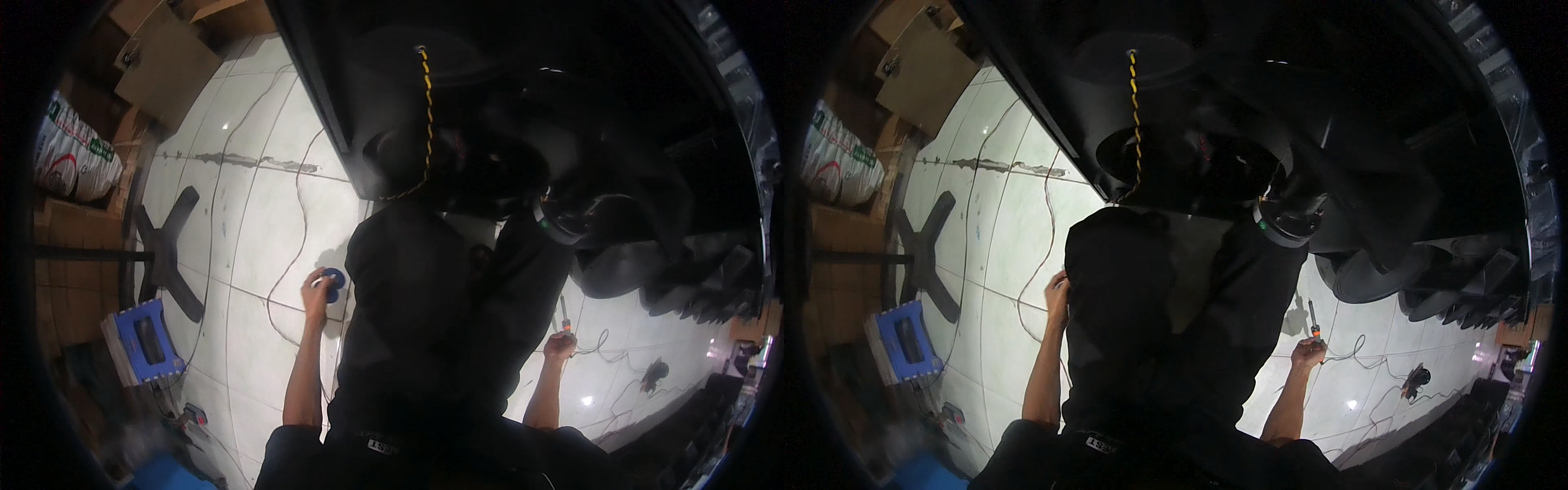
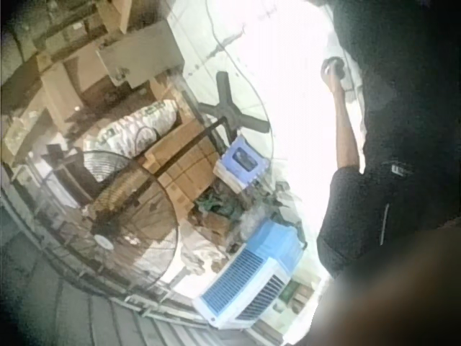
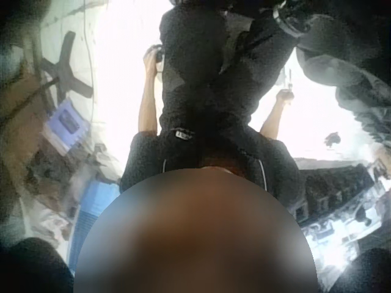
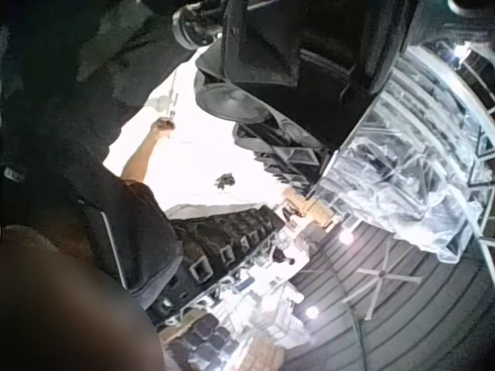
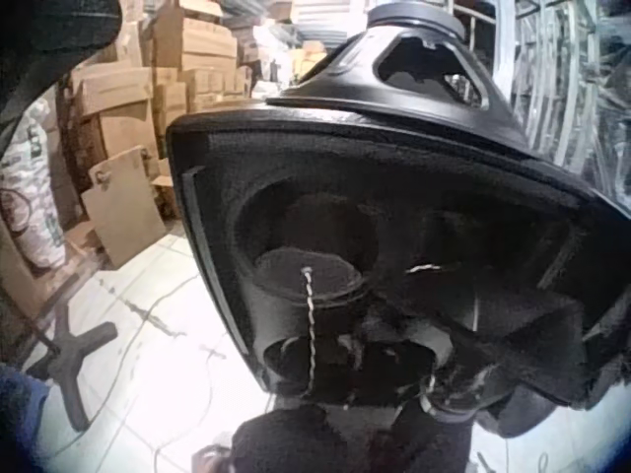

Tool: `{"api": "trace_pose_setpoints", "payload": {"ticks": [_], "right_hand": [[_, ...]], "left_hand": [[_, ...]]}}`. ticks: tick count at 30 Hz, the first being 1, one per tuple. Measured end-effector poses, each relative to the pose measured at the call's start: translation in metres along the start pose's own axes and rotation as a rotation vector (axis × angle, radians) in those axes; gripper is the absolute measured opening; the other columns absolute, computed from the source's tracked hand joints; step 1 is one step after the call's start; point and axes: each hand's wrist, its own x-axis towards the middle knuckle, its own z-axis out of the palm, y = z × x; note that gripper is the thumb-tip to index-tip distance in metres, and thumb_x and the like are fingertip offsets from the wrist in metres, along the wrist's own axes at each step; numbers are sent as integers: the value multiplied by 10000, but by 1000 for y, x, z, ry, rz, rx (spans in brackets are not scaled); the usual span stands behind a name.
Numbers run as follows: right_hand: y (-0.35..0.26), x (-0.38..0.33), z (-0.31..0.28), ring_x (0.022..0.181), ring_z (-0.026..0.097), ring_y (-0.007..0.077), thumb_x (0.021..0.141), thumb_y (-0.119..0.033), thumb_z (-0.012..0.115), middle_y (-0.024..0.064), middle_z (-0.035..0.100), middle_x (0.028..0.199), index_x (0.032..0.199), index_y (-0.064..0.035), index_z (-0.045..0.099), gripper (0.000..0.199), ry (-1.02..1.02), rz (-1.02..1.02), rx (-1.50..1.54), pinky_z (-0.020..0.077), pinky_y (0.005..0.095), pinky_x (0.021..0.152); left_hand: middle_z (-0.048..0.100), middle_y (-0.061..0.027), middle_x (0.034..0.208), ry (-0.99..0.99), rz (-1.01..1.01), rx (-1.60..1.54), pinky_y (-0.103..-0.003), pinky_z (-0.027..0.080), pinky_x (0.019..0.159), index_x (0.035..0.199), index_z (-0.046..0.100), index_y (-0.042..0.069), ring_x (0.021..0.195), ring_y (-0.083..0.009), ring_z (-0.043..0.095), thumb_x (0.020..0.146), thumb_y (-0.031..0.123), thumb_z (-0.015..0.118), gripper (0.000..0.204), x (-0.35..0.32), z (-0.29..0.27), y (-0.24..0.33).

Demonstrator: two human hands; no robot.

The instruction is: The person sits on the floor and assembles a speaker unit by connecting wires, inserting a driver, and securing it with a screwdriver. They then use a soldering iron to solder the connections and finish by adjusting the speaker cone.

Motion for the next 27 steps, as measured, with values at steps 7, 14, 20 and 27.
{"api": "trace_pose_setpoints", "payload": {"ticks": [7,14,20,27], "right_hand": [[-47,-65,86,628,594,103,906,-228,608,31,625,752,838,-121,557,136,-100,-84,232,475,231,537],[-105,-140,135,586,480,84,990,-200,543,109,642,844,1140,55,567,297,-530,-224,346,390,207,484],[-126,-234,189,431,463,101,1061,-392,402,135,626,770,1272,25,507,479,-541,-604,227,392,198,391],[-82,-302,229,527,613,146,1040,-441,416,123,639,774,1208,-24,467,453,-529,-1282,-427,492,221,491]], "left_hand": [[520,-234,1350,-82,-48,-1258,-433,522,989,1283,475,-94,1250,-404,523,903,274,628,551,-79,-45,116],[555,-201,1284,25,116,-1180,-396,503,1000,1314,494,-12,1245,-341,520,832,244,750,602,-173,-9,197],[539,-141,1298,-675,228,-1423,-407,449,1009,1330,516,69,1240,-291,469,733,185,841,689,-227,36,235],[559,-150,1187,-1242,93,-1116,-417,478,1002,1258,479,80,1141,-306,561,668,364,860,758,-249,99,226]]}}
